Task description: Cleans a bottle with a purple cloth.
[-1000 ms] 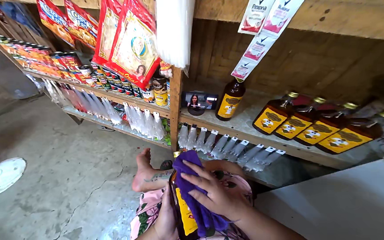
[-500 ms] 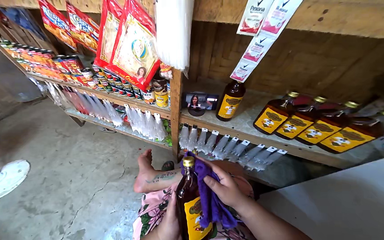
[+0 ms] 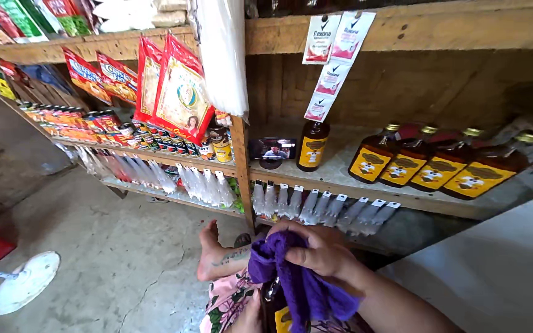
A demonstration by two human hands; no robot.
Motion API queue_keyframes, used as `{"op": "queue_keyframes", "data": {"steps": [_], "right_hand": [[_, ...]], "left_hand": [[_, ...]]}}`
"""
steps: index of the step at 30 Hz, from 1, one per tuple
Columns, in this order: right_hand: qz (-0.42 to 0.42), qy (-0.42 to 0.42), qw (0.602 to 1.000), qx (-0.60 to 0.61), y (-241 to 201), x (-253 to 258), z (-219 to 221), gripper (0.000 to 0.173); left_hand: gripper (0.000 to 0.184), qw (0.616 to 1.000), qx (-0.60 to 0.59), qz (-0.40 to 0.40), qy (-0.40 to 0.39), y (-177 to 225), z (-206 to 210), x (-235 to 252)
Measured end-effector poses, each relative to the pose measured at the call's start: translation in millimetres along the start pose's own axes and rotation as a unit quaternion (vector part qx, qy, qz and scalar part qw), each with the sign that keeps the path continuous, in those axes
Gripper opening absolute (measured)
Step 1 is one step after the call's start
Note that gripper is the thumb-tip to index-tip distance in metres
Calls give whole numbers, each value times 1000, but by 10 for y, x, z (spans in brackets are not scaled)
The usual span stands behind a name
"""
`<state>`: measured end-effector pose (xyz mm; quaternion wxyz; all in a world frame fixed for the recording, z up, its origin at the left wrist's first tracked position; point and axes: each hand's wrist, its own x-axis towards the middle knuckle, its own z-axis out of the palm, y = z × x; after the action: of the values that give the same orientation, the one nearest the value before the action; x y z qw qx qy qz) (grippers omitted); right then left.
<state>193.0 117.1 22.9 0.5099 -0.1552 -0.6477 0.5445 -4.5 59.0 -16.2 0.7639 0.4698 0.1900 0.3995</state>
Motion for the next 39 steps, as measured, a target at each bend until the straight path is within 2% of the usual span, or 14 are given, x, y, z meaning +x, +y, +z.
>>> {"op": "queue_keyframes", "data": {"steps": [2, 5, 8, 10, 13, 16, 19, 21, 22, 25, 28, 31, 35, 39], "right_hand": [[43, 34, 998, -3, -74, 14, 41, 23], [82, 77, 991, -73, -142, 52, 92, 26], [7, 70, 985, -157, -28, 9, 71, 37], [-32, 43, 991, -126, 70, -35, 11, 41], [-21, -9, 1000, 6, 119, -94, -108, 42], [-13, -45, 996, 82, 114, -153, -177, 40], [-42, -72, 995, 61, 69, -137, -151, 36], [-35, -48, 998, 18, 1, -127, -96, 33], [-24, -19, 1000, -3, -29, -125, -57, 32], [-22, 73, 993, -87, -13, -118, 42, 32], [-47, 64, 994, -82, 46, -139, 30, 36], [-44, -12, 998, 38, 66, -158, -57, 40], [-22, -43, 995, 86, 74, -161, -119, 39], [0, 15, 1000, 14, 15, -133, -32, 34]], "left_hand": [[56, 993, -31, 68, -91, -449, -319, 20], [63, 997, -55, 21, -42, -476, -266, 2], [64, 998, -65, 6, 4, -471, -233, -1], [63, 997, -75, 8, -27, -493, -283, 9], [68, 997, -65, 4, -49, -495, -288, 30], [63, 998, 16, 49, 18, -323, -89, 75], [56, 991, 66, 105, -42, -310, -154, 79], [60, 988, 86, 128, -22, -263, -83, 93], [67, 987, 101, 128, 16, -166, 29, 107], [87, 994, 39, 11, 99, 343, 520, 119], [72, 998, -12, 2, 55, -64, 132, 30], [60, 999, -33, 25, -20, -416, -216, -5], [54, 997, -16, 67, -44, -227, -41, 45], [57, 998, -1, 66, 12, -149, 70, 69]]}}
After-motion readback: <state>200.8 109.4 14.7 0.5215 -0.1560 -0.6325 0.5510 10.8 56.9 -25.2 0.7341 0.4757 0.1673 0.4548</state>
